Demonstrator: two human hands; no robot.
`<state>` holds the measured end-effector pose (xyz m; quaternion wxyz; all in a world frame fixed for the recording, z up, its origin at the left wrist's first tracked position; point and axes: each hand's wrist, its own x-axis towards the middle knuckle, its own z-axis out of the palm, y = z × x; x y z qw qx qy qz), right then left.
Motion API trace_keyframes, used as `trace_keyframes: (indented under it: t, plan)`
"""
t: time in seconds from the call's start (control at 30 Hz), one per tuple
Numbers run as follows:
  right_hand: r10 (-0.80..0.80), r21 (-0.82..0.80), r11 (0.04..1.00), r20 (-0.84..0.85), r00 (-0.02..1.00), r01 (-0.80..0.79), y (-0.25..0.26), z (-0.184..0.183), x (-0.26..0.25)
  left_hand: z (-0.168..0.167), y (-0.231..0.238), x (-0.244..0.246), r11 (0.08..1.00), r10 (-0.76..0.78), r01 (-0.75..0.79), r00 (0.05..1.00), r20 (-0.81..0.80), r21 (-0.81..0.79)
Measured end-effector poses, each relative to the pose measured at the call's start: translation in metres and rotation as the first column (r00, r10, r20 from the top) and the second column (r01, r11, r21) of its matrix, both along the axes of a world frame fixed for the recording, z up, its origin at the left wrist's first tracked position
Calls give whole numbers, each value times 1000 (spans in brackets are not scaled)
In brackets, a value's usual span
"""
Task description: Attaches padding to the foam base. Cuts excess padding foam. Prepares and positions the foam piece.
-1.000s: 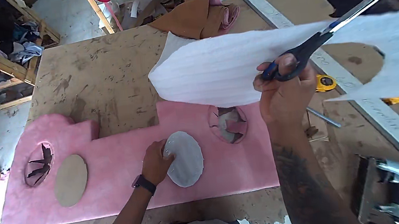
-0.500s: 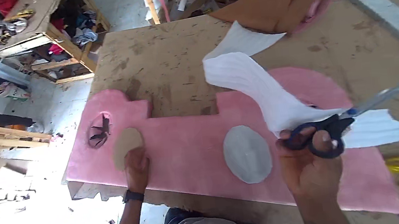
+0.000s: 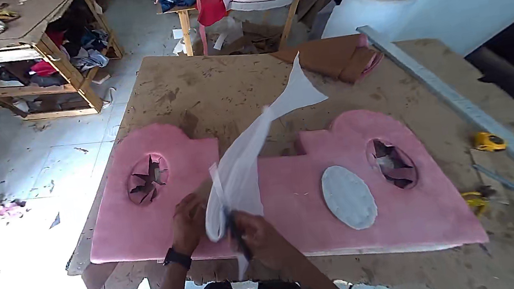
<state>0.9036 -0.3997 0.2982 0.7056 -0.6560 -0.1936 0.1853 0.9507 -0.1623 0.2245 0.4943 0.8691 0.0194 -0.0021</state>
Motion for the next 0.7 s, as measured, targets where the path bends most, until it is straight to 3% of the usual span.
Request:
trace_keyframes:
  t: [0.07,0.1,0.17,0.23,0.3,0.4,0.5,0.57,0.63,0.67,0.7]
  plan:
    - [175,-208,965,60,983,-159,9,-18,-14,11,5,2,923,86,-124,989,-119,-365]
    - [241,-290,934,84,967,-208,11,-25,-21,19,7,6,892,93,-170,976,-197,-419]
    - [321,-385,883,76,944,-269,13,-32,-40,29,13,12,945,-13,-83,957,-290,-317]
    - [288,-398,887,80,954,-234,11,-38,-60,37,16,22,984,-131,78,928,-350,-161]
    - [236,-385,904,93,967,-183,1,-35,-78,39,16,33,990,-144,134,918,-368,-51]
    - [158,-350,931,119,980,-107,-37,-21,-104,32,25,37,986,-113,67,939,-325,-151]
    - [35,-324,946,66,997,-11,-111,2,-131,22,43,27,987,19,-63,960,-278,-151]
    - [-171,-334,924,80,982,188,-166,15,-145,14,50,12,978,113,-148,968,-223,-149]
    - [-460,-412,775,153,875,479,-214,19,-147,17,56,-16,986,52,-72,990,-129,-153]
    - [-588,-491,626,213,780,606,-232,17,-139,31,55,-32,987,-75,61,994,-86,-150]
    - [-680,-581,443,279,678,683,-247,14,-127,65,35,-46,986,-109,100,992,-60,-132]
